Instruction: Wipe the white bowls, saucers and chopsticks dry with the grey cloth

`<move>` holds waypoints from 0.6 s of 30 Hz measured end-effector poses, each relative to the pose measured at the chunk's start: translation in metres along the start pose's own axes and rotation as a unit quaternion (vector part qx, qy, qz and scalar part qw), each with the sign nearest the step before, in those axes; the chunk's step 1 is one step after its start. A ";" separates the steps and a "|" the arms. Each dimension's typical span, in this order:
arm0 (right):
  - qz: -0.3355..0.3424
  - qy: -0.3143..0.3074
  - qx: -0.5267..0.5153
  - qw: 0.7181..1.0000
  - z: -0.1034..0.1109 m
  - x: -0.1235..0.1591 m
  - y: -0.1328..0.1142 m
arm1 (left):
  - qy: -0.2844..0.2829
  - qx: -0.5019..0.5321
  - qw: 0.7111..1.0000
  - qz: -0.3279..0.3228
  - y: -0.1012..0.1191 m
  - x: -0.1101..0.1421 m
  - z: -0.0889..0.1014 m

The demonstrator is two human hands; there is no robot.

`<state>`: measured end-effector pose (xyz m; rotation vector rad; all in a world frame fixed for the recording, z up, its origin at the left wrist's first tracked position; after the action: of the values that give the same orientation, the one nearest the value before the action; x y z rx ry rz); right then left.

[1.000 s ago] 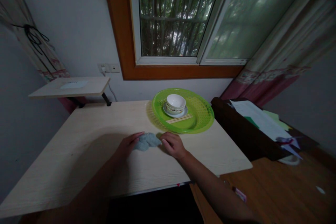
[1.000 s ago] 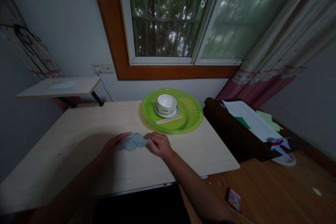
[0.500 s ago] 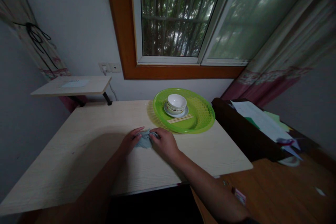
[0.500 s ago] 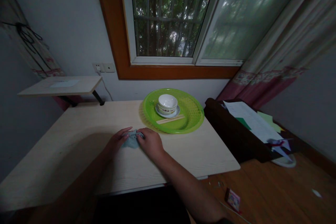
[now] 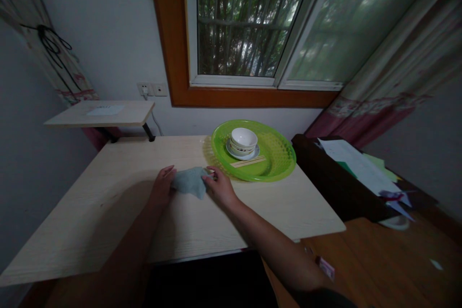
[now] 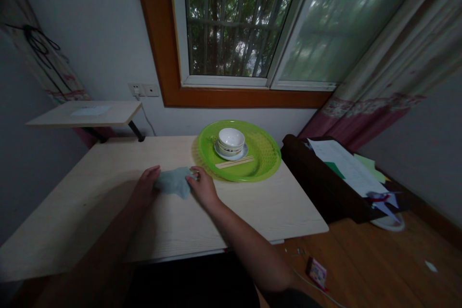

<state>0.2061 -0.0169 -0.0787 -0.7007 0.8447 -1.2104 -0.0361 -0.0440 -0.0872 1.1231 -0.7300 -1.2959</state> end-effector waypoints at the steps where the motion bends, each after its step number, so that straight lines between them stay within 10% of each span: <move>1: -0.013 -0.007 -0.010 1.000 -0.007 0.000 0.011 | 0.025 0.005 1.000 0.010 -0.005 -0.002 0.008; 8: -0.024 -0.026 0.032 0.999 -0.012 -0.001 0.041 | -0.012 -0.101 0.993 -0.064 -0.021 -0.015 0.027; 18: 0.033 -0.036 -0.043 0.998 -0.016 0.008 0.014 | -0.114 -0.117 0.976 -0.143 -0.034 -0.008 0.027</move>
<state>0.2005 -0.0225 -0.1002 -0.7752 0.8581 -1.0888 -0.0749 -0.0391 -0.1088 0.9181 -0.5762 -1.7284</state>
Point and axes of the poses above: each hand's wrist, its own x-axis away from the middle knuckle, its own z-axis out of the back of the hand, y = z × x, the point moved 8 cm from there along -x, towards the middle knuckle, and after that the axes turned 12 degrees about x, right-handed, at the moved point
